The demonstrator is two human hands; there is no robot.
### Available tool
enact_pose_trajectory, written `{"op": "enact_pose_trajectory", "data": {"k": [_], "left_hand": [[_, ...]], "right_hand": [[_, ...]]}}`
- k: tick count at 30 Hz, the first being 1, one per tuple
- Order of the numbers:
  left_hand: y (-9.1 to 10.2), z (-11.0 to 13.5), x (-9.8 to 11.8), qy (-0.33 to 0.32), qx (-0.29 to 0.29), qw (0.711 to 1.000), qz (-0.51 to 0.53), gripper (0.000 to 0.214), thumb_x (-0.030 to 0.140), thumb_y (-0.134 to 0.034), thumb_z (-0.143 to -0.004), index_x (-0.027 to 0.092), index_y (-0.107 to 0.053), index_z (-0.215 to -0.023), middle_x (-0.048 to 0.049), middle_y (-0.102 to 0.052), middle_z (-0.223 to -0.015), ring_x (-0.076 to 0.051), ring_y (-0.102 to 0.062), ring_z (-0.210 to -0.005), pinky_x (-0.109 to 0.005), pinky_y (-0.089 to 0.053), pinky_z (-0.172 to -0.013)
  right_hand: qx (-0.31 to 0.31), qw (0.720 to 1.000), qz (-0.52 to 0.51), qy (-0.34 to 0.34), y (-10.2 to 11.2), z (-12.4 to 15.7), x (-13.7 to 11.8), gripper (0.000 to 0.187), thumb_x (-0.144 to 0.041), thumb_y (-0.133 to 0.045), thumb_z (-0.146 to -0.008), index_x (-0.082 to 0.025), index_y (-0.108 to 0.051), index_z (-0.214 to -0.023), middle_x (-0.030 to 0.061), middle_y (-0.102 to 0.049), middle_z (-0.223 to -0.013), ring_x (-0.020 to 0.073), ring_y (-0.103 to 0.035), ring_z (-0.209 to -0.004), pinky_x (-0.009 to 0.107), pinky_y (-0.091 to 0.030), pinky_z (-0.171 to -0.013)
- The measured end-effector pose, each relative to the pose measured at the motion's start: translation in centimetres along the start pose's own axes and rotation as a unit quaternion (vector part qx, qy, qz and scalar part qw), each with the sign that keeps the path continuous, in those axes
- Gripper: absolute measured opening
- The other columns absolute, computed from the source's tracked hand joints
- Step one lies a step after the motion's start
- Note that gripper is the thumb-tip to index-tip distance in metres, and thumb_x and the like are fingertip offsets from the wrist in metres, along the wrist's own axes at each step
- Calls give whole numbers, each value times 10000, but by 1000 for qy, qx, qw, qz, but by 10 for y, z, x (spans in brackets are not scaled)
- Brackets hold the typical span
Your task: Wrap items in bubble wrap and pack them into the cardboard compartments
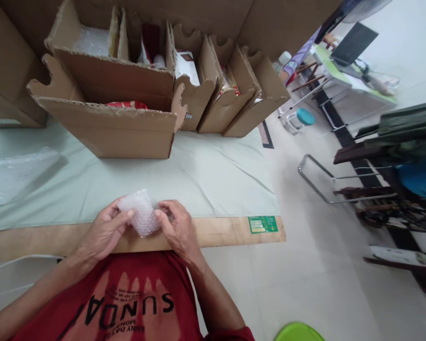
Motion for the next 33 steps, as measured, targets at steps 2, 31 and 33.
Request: {"op": "enact_pose_trajectory", "data": {"k": [2,31,33], "left_hand": [[1,3,2,-29,-23,998,-55,488,409,-824,-740,191,-661,-1145,-55,-765,-1049,-198,-704,-974,-311,-573,-867],[53,-51,-5,-488,-82,759,-422,315,135,-665,-881,236,-646,-1179,-26,-785,-952,-153,-757,-852,-210,-621,-782],[54,-55,-7,-496,-95,754,-421,339,97,-653,-870,224,-634,-1184,-29,-785,-934,-153,-752,-816,-217,-617,-762]], "right_hand": [[20,998,31,41,9,-4,-5,394,-467,-694,-904,-218,-684,-1208,95,-683,-1187,224,-647,-1013,345,-519,-882],[88,869,439,209,79,-201,-200,101,-141,-641,-787,-192,-643,-874,-32,-654,-688,127,-568,-609,239,-375,-578],[38,829,536,153,70,-216,-198,129,-136,-623,-787,-181,-666,-899,-6,-693,-712,146,-598,-637,252,-351,-582]]}}
Point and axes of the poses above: each hand's wrist, its own z-axis away from the middle knuckle, its own y-axis out of the back of the hand, x = y × z, the point moved 1 cm from there along -z, towards the middle knuckle
